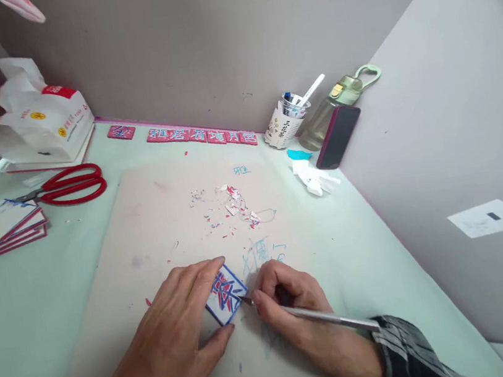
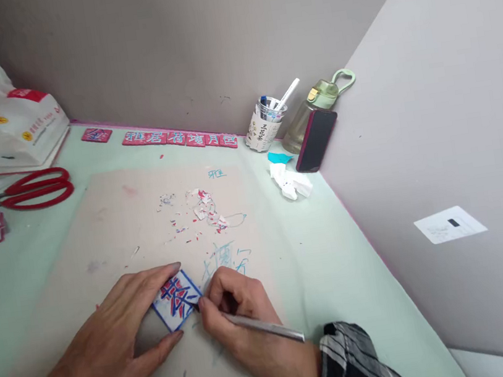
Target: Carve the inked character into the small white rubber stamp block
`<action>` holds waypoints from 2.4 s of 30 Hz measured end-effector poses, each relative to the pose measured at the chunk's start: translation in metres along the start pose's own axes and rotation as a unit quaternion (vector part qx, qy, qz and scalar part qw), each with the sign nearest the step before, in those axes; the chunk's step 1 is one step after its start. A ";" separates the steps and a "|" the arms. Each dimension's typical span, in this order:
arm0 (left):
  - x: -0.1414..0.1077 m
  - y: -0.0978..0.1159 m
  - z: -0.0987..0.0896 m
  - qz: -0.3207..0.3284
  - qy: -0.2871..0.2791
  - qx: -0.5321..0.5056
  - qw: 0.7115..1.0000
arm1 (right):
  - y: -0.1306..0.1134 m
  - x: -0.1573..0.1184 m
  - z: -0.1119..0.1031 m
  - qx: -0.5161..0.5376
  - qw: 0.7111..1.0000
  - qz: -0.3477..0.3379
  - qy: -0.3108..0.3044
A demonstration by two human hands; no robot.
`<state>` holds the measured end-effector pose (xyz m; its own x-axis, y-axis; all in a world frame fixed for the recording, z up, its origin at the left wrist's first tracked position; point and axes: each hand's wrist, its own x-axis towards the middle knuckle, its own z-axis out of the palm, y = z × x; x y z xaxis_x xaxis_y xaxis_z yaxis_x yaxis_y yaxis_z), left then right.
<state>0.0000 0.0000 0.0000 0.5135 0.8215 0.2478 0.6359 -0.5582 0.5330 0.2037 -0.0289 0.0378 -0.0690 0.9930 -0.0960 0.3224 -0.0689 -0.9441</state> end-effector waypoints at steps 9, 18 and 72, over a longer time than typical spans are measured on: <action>0.003 -0.001 0.000 0.008 0.012 0.017 1.000 | 0.000 0.003 0.001 -0.031 0.999 0.008 -0.011; 0.003 0.002 -0.004 -0.002 -0.004 -0.011 1.000 | -0.004 0.005 -0.004 0.018 1.000 0.014 -0.014; 0.004 0.003 -0.004 -0.030 -0.001 -0.055 0.998 | -0.019 0.010 -0.007 -0.178 0.975 -0.088 -0.102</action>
<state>0.0015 0.0016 0.0058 0.4782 0.8525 0.2110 0.5983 -0.4921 0.6324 0.2040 -0.0172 0.0571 -0.3275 0.9441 -0.0375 0.5933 0.1746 -0.7859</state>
